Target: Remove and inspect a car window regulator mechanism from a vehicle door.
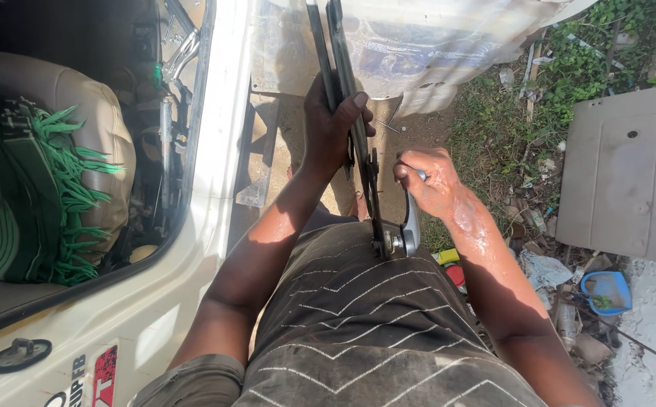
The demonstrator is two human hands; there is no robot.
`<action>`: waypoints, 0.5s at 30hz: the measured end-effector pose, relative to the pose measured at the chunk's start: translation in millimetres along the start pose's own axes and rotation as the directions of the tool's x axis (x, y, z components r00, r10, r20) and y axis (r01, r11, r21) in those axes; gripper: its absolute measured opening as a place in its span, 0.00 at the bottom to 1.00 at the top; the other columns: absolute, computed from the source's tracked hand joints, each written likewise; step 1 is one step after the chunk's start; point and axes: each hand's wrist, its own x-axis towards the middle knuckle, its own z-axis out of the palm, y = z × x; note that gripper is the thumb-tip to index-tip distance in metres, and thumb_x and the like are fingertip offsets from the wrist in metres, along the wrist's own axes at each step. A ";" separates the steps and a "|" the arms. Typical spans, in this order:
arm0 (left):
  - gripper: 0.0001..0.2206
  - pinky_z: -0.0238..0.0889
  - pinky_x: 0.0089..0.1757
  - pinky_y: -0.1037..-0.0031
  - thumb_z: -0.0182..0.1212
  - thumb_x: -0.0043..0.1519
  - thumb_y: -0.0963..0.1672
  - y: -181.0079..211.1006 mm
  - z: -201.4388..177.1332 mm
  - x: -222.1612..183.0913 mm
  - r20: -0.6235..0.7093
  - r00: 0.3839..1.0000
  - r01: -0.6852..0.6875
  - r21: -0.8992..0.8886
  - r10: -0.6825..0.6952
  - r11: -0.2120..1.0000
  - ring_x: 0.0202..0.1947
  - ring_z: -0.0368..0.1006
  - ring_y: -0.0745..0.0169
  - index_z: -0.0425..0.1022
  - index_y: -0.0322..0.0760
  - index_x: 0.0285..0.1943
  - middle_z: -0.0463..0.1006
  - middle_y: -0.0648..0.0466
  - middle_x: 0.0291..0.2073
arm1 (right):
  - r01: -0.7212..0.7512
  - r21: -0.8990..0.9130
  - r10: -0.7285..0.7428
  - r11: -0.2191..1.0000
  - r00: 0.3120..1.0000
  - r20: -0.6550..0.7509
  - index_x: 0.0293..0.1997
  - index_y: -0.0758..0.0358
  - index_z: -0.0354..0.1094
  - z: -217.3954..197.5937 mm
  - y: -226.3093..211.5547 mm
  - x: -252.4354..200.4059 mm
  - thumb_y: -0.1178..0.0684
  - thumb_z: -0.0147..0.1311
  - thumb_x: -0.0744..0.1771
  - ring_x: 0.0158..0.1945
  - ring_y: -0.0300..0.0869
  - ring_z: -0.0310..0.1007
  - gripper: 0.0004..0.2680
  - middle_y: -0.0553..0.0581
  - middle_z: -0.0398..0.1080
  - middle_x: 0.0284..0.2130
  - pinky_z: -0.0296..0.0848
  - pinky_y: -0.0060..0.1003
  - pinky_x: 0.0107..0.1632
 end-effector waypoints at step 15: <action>0.20 0.80 0.33 0.69 0.70 0.65 0.49 20.9 1.3 -9.1 0.018 0.992 -0.128 0.197 0.127 0.972 0.32 0.80 0.61 0.65 0.33 0.54 0.77 0.49 0.33 | -0.100 -0.033 0.103 0.994 0.985 0.137 0.29 0.64 0.64 16.8 24.5 -78.1 0.37 0.34 0.73 0.29 0.53 0.65 0.22 0.58 0.63 0.23 0.63 0.48 0.35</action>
